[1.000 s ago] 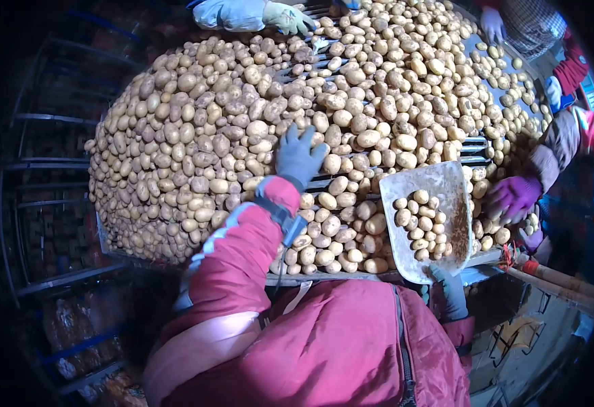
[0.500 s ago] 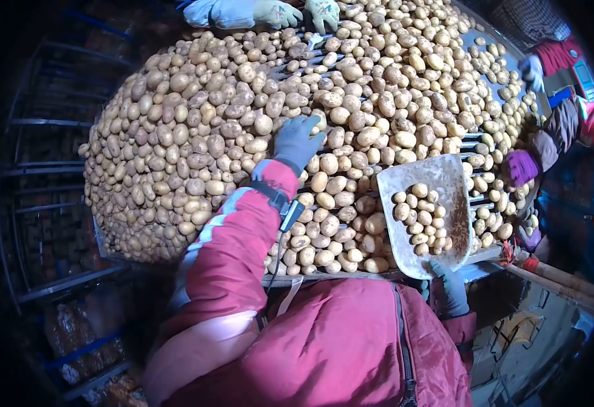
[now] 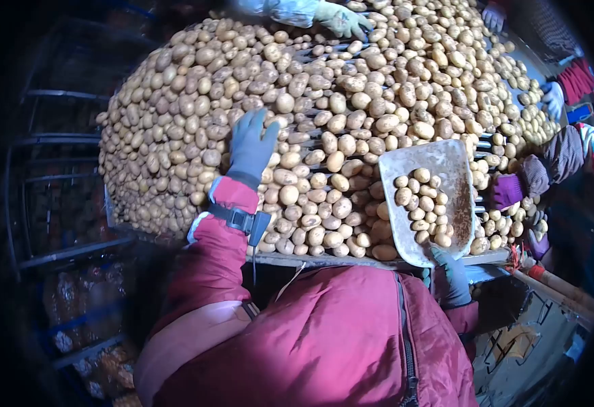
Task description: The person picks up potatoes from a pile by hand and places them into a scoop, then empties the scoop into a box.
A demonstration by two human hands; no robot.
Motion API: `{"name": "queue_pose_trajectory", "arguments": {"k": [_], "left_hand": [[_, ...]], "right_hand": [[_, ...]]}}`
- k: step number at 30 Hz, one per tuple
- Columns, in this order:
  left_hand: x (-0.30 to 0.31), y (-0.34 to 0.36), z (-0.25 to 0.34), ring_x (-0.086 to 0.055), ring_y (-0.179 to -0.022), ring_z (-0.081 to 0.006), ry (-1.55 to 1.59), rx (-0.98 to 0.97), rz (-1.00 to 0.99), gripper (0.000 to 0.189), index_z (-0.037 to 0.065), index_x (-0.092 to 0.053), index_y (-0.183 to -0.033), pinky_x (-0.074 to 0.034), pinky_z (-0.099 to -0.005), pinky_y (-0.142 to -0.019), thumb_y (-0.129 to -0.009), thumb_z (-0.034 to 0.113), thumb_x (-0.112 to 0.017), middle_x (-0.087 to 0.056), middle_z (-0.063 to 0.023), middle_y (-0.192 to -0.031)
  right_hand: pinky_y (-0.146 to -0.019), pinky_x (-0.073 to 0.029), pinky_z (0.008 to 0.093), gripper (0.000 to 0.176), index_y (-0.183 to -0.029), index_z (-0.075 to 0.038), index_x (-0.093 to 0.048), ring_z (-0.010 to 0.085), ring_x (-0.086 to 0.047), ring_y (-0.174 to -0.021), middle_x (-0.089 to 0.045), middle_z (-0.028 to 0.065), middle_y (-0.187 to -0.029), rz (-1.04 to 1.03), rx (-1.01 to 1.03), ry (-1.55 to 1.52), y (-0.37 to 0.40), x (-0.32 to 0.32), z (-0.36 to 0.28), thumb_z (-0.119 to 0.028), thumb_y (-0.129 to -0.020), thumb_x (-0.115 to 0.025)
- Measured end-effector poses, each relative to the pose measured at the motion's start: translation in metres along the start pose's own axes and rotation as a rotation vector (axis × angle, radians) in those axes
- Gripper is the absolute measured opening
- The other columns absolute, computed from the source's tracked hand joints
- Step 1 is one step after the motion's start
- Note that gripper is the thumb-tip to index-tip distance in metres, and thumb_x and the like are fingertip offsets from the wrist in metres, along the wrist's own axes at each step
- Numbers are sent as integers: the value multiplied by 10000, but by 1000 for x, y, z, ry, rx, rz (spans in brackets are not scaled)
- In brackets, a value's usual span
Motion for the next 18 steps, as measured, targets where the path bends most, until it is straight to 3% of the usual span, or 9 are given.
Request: {"name": "queue_pose_trajectory", "arguments": {"k": [3,4,5,6,8,11,13,15,18], "left_hand": [[61,41,44,-550,-1257,-393,-330,185,-107,702,100,-554,-1444,-456,-533,-1051,-901,516,-709,-553,-206,-1421],[22,59,34,-525,-1283,-385,-128,89,125,775,113,-504,-1488,-438,-547,-1049,-883,553,-706,-524,-196,-1441],[26,43,57,-509,-1299,-372,45,229,-159,731,107,-547,-1446,-433,-517,-1056,-885,550,-702,-527,-189,-1426],[-26,53,75,-502,-1311,-381,57,-22,-5,701,98,-582,-1406,-433,-497,-1061,-886,554,-697,-528,-204,-1421],[-9,43,153,-442,-1374,-436,526,231,-412,681,96,-580,-1409,-413,-547,-1101,-875,492,-728,-499,-256,-1446],[39,61,236,-398,-1398,-494,223,-123,-143,691,117,-553,-1462,-370,-530,-1172,-871,425,-736,-470,-245,-1500],[41,77,220,-444,-1359,-453,665,35,-220,591,112,-626,-1371,-379,-521,-1160,-873,411,-735,-525,-210,-1449],[54,65,167,-489,-1298,-419,620,325,-460,511,96,-675,-1270,-410,-516,-1114,-875,414,-738,-585,-196,-1349],[20,68,114,-522,-1241,-394,289,276,-247,525,89,-671,-1269,-431,-497,-1073,-889,449,-709,-615,-183,-1273]], "right_hand": [[-545,-539,310,295,-1147,-14,-682,186,-655,-607,-690,88,-775,-42,-526,-448,13,-22,-2,-246,-969,-639],[-387,-415,299,319,-1087,-26,-692,165,-528,-427,-634,61,-642,55,-476,-408,8,-24,-6,-318,-971,-641],[-387,-415,299,319,-1087,-26,-692,165,-528,-427,-634,61,-642,44,-474,-398,5,-25,-9,-318,-971,-641],[-395,-427,289,316,-1107,-19,-681,155,-537,-440,-635,54,-657,25,-486,-352,4,-23,-9,-303,-975,-644],[-405,-421,300,349,-1131,-13,-710,167,-520,-429,-599,57,-622,16,-391,-175,-9,-13,-10,-318,-996,-608],[-408,-419,303,372,-1159,0,-704,166,-515,-431,-592,55,-636,39,-386,-121,-4,-8,-25,-321,-1004,-597],[-390,-441,295,337,-1238,-18,-584,160,-566,-467,-640,67,-703,21,-442,-186,0,-5,-23,-231,-980,-628],[-387,-444,299,316,-1242,-31,-580,162,-586,-501,-657,72,-777,44,-405,-310,-3,-4,-23,-206,-981,-617],[-391,-453,306,332,-1256,-34,-573,162,-595,-521,-675,78,-861,31,-415,-244,-1,0,-21,-200,-973,-621]]}}
Point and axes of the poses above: each hand's wrist, its own y-axis away from the middle knuckle, its own x-axis out of the back of the hand, z = x × y, the point moved 9 cm from there along -y, towards the middle knuckle
